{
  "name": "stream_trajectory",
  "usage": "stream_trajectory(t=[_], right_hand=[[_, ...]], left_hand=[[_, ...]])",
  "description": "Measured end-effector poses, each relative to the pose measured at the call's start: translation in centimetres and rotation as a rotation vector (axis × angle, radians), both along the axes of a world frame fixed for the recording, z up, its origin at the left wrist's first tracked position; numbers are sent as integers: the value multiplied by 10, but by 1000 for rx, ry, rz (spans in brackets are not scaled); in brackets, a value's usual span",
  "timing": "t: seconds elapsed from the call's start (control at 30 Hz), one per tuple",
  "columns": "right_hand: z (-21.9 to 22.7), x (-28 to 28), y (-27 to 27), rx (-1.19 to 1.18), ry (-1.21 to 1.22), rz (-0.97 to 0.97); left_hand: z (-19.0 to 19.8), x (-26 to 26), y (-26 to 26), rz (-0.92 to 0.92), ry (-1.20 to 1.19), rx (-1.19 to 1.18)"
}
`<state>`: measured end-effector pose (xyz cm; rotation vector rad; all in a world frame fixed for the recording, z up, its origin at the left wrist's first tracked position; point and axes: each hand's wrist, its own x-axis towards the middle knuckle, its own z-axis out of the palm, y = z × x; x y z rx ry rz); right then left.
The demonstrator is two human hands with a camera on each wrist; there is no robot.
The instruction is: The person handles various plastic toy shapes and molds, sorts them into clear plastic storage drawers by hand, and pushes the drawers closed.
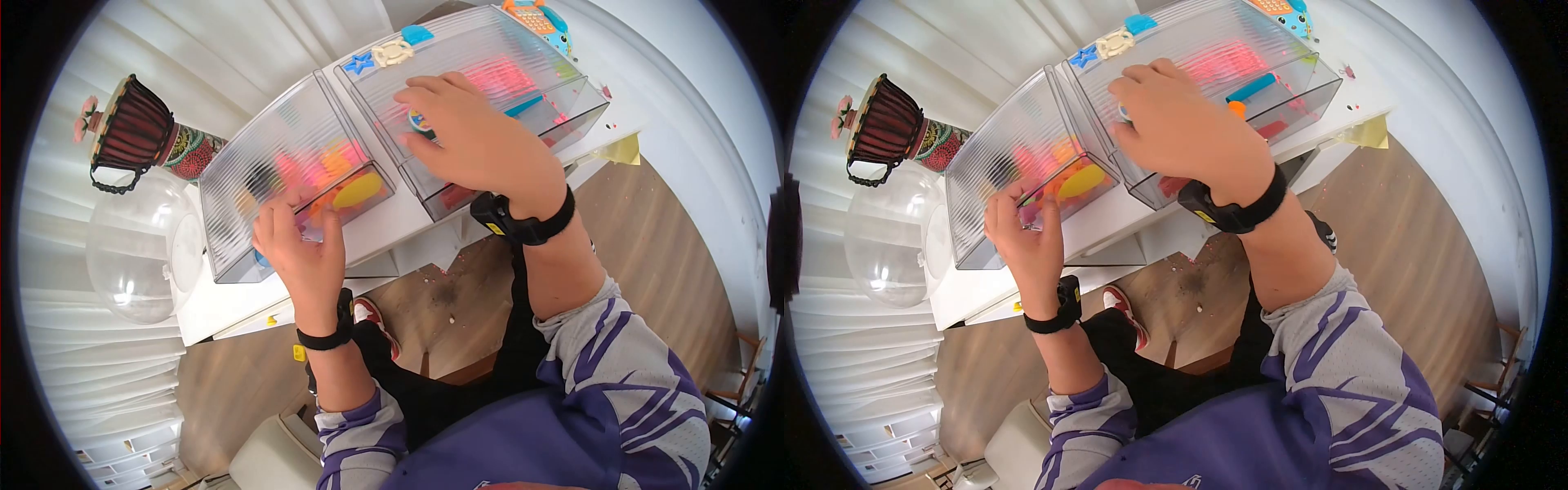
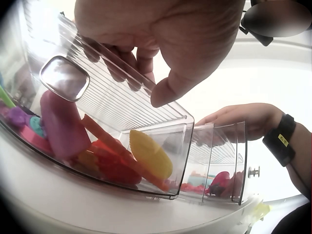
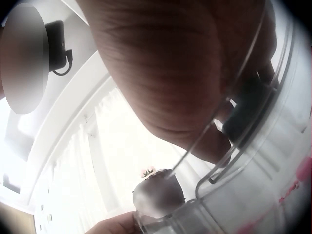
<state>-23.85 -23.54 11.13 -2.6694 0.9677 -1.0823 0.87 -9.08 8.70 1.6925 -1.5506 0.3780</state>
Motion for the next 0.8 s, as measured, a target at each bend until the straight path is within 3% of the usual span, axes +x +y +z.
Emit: stream_trajectory(t=[0.2,0.4,0.57,0.8], right_hand=[[14,-12,7,59,16,-57],[28,1,12,145,-243,-84],[36,6,11,101,-450,56],[43,3,15,220,-503,125]], left_hand=[[-5,4,-2,-36,28,-24],[-6,5,-2,-35,8,-30],[1,0,-1,-8,-13,-12],[-1,1,-1,-5,-16,-12]])
